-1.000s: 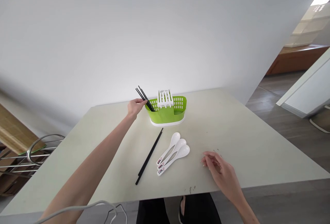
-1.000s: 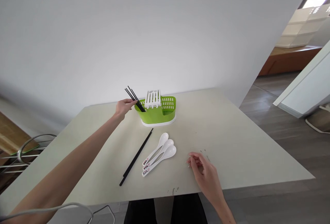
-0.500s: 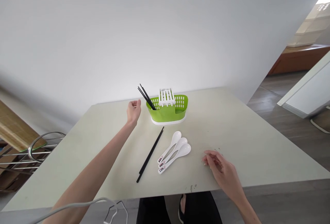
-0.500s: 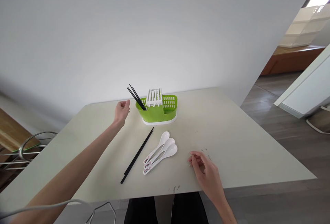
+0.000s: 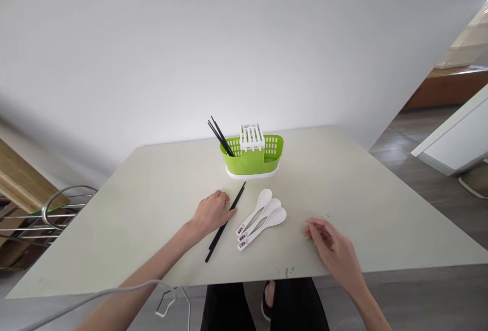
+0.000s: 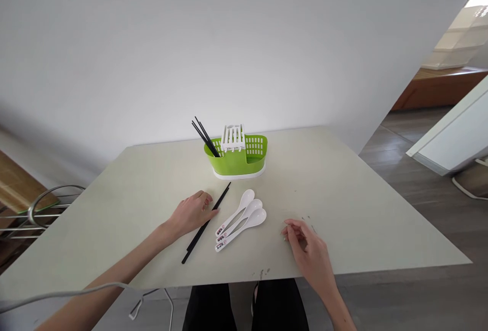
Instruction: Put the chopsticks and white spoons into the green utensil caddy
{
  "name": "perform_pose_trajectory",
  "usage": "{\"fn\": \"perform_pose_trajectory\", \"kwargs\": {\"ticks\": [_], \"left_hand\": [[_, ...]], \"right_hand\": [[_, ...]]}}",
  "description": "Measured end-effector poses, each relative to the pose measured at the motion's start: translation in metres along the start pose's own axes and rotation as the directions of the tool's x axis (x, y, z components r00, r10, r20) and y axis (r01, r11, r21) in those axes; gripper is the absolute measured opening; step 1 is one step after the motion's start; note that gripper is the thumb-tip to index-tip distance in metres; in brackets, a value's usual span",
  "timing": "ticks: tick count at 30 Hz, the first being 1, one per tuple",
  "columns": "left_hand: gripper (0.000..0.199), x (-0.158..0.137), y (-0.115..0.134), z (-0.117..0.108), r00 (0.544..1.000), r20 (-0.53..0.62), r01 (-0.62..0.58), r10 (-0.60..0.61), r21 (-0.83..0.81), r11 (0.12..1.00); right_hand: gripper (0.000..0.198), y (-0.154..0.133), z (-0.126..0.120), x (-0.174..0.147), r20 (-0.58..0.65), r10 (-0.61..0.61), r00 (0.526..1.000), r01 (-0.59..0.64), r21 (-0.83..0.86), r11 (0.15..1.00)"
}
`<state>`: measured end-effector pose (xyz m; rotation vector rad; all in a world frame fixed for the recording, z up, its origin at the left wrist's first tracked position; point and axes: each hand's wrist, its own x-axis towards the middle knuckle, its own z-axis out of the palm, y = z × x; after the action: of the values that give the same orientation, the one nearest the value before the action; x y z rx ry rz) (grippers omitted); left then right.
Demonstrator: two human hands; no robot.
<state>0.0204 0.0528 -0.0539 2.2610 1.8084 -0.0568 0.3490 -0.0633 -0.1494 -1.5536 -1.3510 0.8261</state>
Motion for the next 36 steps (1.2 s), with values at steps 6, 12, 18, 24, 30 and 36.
{"fn": "perform_pose_trajectory", "kwargs": {"ticks": [6, 12, 18, 24, 30, 36], "left_hand": [[0.019, -0.005, 0.010, -0.007, 0.998, 0.057, -0.001, -0.006, 0.115, 0.993], [0.022, -0.002, 0.014, -0.010, 0.995, 0.097, 0.010, -0.038, 0.276, 0.961], [0.031, -0.004, 0.006, -0.015, 0.996, 0.081, 0.003, -0.028, 0.295, 0.956], [0.027, -0.011, -0.025, -0.034, 0.994, -0.105, -0.012, 0.019, 0.071, 0.997], [0.031, -0.028, -0.034, -0.065, 0.951, -0.290, -0.081, -0.102, -0.555, 0.828], [0.043, -0.042, -0.013, -0.058, 0.974, -0.175, -0.115, -0.147, -0.930, 0.349]], "right_hand": [[0.043, 0.003, 0.000, 0.000, 0.006, 0.001, 1.000, -0.001, -0.024, 1.000], [0.043, 0.004, 0.001, 0.001, 0.001, 0.022, 1.000, -0.022, -0.029, 0.999], [0.042, 0.003, 0.001, 0.001, -0.007, 0.009, 1.000, -0.009, -0.028, 1.000], [0.042, 0.008, 0.003, 0.000, 0.006, -0.002, 1.000, 0.002, -0.008, 1.000], [0.045, 0.011, 0.002, 0.004, 0.004, 0.035, 0.999, -0.035, 0.065, 0.997], [0.047, -0.014, 0.006, -0.003, 0.062, 0.039, 0.997, -0.051, 0.211, 0.976]]}}
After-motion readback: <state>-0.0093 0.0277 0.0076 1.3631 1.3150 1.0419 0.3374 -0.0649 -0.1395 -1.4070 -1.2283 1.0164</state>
